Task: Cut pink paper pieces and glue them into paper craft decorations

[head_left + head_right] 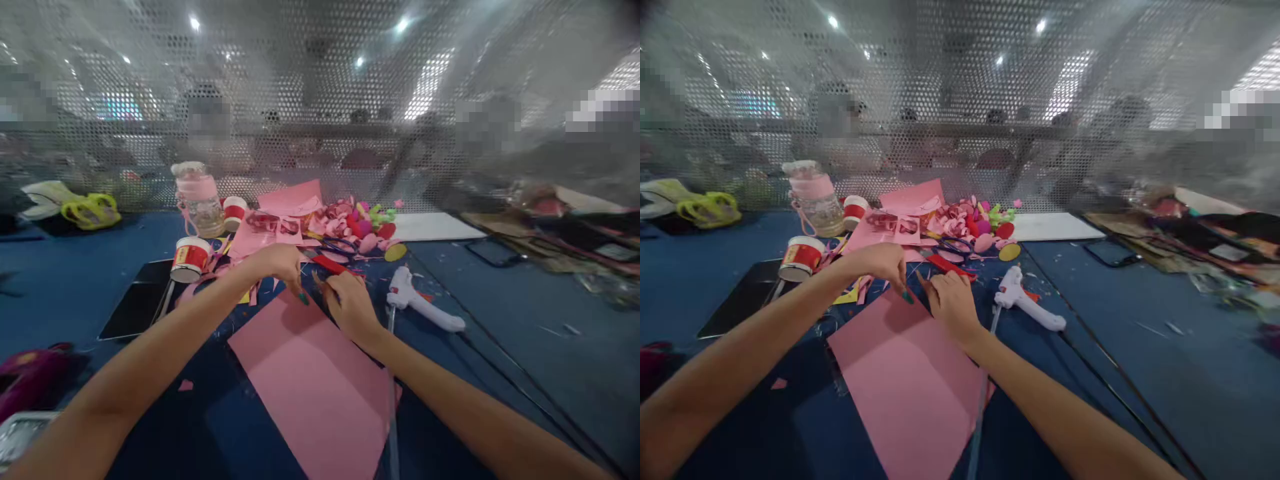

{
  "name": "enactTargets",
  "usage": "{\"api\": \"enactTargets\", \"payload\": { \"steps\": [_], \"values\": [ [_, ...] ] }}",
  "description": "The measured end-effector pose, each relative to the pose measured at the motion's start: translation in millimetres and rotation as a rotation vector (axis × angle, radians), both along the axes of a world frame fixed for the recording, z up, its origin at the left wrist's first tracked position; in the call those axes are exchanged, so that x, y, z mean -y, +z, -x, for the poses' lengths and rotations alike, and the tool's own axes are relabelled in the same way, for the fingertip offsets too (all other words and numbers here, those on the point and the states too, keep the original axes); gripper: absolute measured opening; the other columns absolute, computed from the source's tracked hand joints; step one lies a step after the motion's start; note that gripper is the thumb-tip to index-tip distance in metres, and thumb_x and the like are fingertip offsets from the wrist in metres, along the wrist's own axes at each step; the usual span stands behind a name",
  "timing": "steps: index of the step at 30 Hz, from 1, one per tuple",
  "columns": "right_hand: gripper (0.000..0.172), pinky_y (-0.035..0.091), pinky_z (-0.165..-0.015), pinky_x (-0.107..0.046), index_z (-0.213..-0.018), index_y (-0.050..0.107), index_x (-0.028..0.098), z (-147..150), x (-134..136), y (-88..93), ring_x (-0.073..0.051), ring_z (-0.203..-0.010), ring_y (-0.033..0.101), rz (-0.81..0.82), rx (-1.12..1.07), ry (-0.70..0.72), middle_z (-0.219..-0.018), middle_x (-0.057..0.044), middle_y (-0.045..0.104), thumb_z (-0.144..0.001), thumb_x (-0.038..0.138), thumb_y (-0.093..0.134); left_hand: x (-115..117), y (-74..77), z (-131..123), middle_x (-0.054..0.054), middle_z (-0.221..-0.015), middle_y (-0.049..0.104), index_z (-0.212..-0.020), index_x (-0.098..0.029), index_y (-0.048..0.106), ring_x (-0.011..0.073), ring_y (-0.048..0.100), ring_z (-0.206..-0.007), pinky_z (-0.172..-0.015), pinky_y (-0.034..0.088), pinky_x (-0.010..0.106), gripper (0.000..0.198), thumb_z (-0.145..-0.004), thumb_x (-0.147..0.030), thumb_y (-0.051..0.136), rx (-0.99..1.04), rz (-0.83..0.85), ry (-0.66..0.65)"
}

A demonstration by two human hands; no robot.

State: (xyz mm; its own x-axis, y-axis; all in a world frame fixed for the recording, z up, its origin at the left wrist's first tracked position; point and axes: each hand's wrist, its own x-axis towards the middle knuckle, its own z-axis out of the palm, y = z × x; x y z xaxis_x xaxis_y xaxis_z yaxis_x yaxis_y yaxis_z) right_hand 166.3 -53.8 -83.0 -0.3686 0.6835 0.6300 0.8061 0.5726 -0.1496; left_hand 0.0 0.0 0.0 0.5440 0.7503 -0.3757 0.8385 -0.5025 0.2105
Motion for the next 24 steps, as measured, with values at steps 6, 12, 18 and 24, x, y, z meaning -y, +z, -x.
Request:
{"api": "enactTargets", "payload": {
  "steps": [6, 12, 18, 24],
  "values": [
    [0.031, 0.029, -0.063, -0.028, -0.058, 0.048, 0.019, 0.3, 4.3, 1.2, -0.016, -0.064, 0.048, 0.046, -0.008, 0.006, -0.059, -0.003, 0.055, -0.088, 0.021, 0.040, -1.4, 0.9, 0.4, 0.002, -0.071, 0.069, -0.078, -0.014, 0.074, 0.0109, 0.053, -0.060, -0.052, 0.033, 0.020, 0.033, -0.054, -0.038, 0.072, 0.017, 0.046, 0.024],
    [0.034, 0.029, -0.063, -0.029, -0.055, 0.047, 0.019, 1.1, 4.6, 3.5, -0.016, -0.063, 0.047, 0.096, -0.012, 0.015, -0.057, -0.002, 0.053, -0.088, 0.024, 0.041, 1.8, 2.7, -0.7, 0.003, -0.075, 0.070, -0.077, -0.015, 0.074, 0.0114, 0.056, -0.062, -0.054, 0.035, 0.019, 0.031, -0.053, -0.033, 0.074, 0.041, 0.080, 0.058],
    [0.030, 0.029, -0.067, -0.029, -0.059, 0.049, 0.018, 0.6, 4.1, 2.7, -0.017, -0.068, 0.048, 0.082, -0.006, 0.024, -0.061, -0.003, 0.057, -0.088, 0.022, 0.042, 0.9, 0.2, -0.9, 0.003, -0.073, 0.070, -0.078, -0.015, 0.074, 0.0121, 0.056, -0.061, -0.053, 0.034, 0.020, 0.038, -0.048, -0.038, 0.076, 0.026, 0.046, 0.051],
    [0.027, 0.028, -0.068, -0.031, -0.062, 0.052, 0.018, -0.2, 4.9, 2.2, -0.018, -0.070, 0.048, 0.049, 0.056, 0.009, -0.063, -0.003, 0.059, -0.087, 0.021, 0.042, -0.1, -2.0, -1.3, 0.004, -0.075, 0.071, -0.078, -0.014, 0.074, 0.0122, 0.055, -0.060, -0.053, 0.034, 0.021, 0.036, -0.050, -0.037, 0.075, 0.020, 0.027, 0.043]
  ]
}}
